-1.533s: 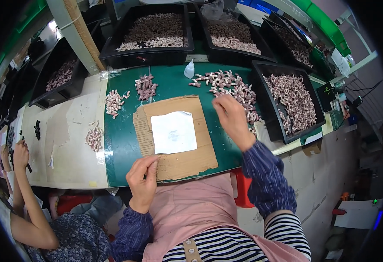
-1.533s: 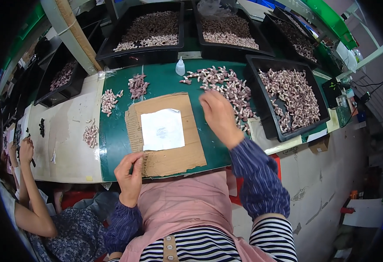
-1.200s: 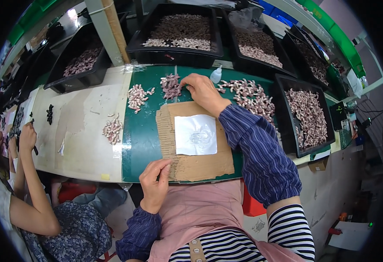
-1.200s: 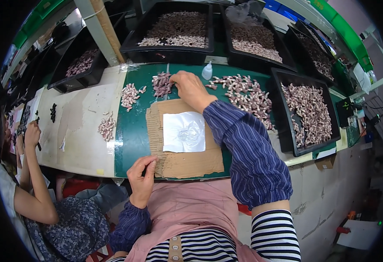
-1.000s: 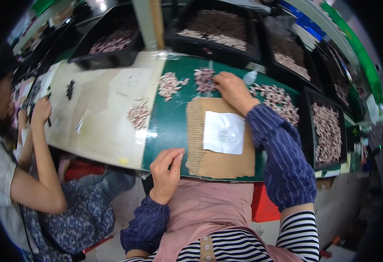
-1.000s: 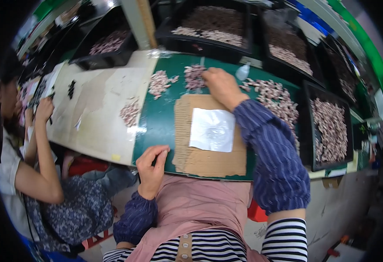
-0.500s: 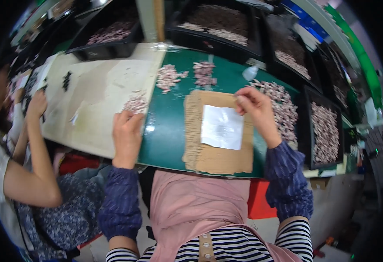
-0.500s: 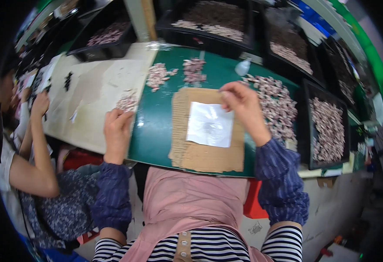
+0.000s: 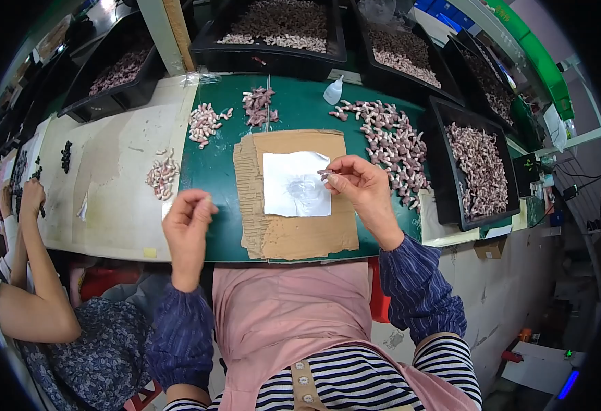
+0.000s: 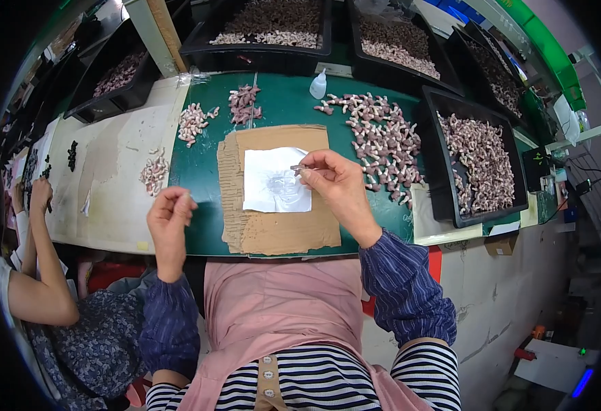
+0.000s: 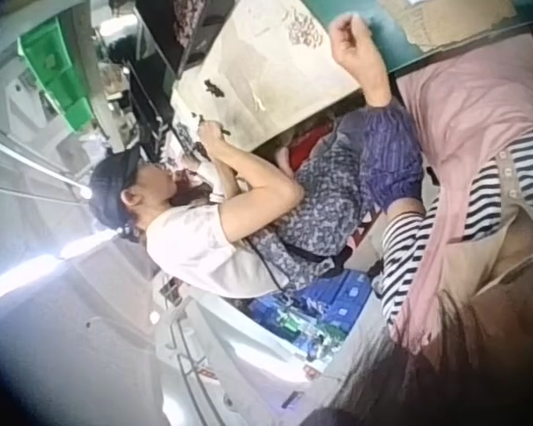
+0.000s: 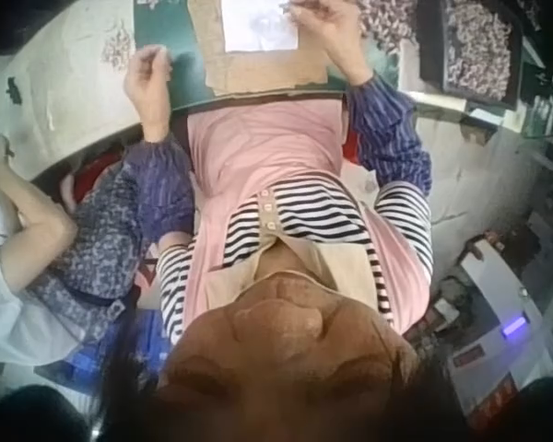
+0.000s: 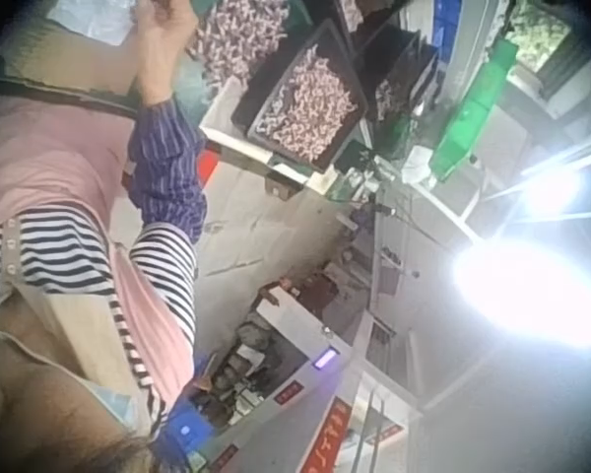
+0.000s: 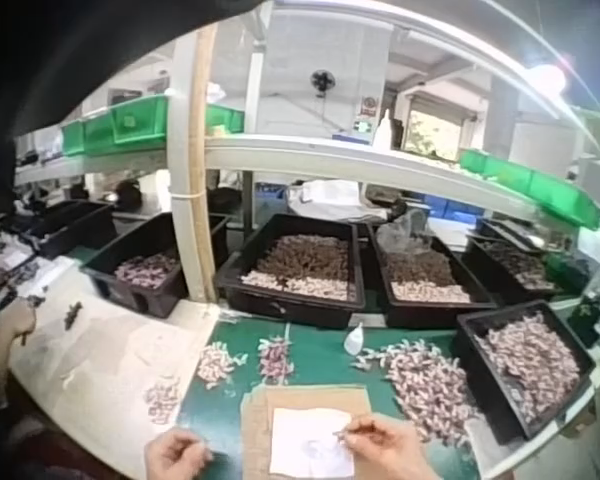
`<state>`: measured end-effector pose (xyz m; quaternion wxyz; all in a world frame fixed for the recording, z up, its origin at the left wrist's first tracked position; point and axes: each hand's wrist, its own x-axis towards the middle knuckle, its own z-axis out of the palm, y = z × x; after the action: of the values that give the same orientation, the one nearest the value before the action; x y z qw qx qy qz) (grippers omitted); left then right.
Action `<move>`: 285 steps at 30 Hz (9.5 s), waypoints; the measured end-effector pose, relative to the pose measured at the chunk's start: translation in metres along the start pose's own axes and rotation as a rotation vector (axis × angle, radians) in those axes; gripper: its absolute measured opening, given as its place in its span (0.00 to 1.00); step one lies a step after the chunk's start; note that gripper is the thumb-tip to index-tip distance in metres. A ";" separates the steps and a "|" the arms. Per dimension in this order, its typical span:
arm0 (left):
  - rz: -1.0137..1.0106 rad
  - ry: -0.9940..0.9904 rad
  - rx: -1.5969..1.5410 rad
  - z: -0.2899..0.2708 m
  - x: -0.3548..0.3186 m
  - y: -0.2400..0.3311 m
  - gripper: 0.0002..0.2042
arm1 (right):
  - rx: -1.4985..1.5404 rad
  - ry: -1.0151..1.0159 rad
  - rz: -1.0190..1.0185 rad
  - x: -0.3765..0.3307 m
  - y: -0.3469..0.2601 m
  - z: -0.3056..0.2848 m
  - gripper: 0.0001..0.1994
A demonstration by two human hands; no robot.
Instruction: The person assembles small components by hand by picking up parts from the table, applying adhesive from a pad, and attaching the pieces together.
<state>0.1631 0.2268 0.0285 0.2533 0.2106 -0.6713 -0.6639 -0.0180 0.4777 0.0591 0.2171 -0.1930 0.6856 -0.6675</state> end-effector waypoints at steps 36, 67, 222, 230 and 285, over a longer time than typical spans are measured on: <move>-0.228 -0.098 -0.358 0.063 -0.069 -0.004 0.06 | -0.890 -0.052 -0.549 -0.001 0.020 0.044 0.04; 0.086 -0.087 0.064 0.078 -0.064 0.002 0.05 | -0.324 0.046 -0.405 -0.062 0.020 0.069 0.06; 0.354 0.337 0.885 -0.067 0.016 -0.011 0.07 | -1.009 0.062 -0.329 0.159 0.007 0.054 0.11; 0.248 0.243 0.840 -0.057 0.012 -0.009 0.04 | -0.415 0.007 -0.025 0.114 -0.015 0.019 0.08; -0.287 -0.070 -0.378 0.028 -0.068 0.005 0.07 | -1.000 -0.041 -0.550 -0.003 0.010 0.044 0.03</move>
<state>0.1991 0.2907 0.0301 0.1679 0.2295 -0.5068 -0.8138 0.0094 0.4433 0.0482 -0.0691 -0.4567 0.8382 -0.2899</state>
